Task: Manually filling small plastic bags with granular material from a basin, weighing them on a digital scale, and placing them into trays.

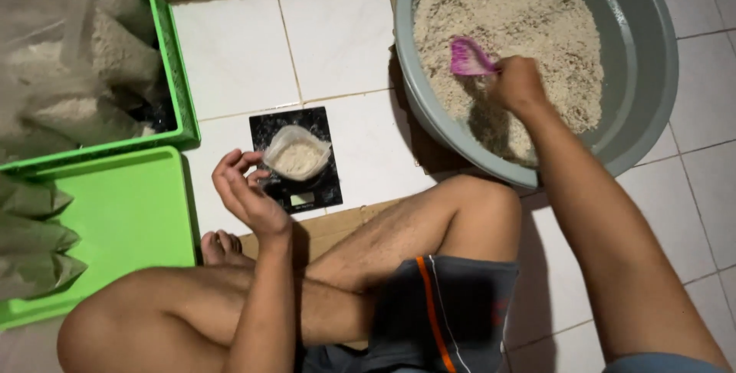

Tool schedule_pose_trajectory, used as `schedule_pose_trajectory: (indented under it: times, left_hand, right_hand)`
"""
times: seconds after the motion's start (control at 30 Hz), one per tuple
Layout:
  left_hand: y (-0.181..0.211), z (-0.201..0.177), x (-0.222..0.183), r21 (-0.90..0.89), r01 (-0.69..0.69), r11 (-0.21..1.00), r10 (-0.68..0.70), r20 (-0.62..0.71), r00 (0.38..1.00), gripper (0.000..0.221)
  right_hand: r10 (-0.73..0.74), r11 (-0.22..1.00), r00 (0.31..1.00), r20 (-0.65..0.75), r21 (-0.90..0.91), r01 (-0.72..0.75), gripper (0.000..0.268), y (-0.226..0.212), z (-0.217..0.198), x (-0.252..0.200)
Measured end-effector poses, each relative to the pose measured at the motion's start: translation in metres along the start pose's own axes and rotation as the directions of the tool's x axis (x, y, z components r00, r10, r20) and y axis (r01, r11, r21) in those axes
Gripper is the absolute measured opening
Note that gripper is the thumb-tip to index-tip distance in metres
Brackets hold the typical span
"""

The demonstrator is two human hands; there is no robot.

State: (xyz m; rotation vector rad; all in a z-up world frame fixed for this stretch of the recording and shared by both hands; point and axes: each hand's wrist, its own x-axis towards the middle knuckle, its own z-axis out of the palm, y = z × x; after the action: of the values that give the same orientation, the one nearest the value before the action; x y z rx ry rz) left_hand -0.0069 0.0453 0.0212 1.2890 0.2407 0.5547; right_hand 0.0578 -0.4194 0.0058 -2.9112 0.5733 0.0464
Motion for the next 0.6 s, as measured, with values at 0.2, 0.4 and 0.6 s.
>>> schedule_pose_trajectory:
  times: [0.2,0.4,0.6]
  left_hand:
    - [-0.001,0.002,0.0,0.017,-0.005,1.0,0.005,0.01,1.0,0.039]
    - [0.007,0.005,-0.001,0.01,-0.006,1.0,0.005,0.002,1.0,0.036]
    - [-0.001,0.001,-0.001,0.049,-0.047,0.998,0.047,0.012,0.999,0.026]
  right_hand:
    - [0.019,0.968,0.998,0.063,0.248,-0.034,0.021,-0.005,0.008,0.013]
    - [0.175,0.772,0.963,0.205,0.578,-0.264,0.019,-0.021,-0.048,-0.025]
    - [0.151,0.775,0.981,0.122,0.602,-0.194,0.017,-0.015,-0.09,-0.05]
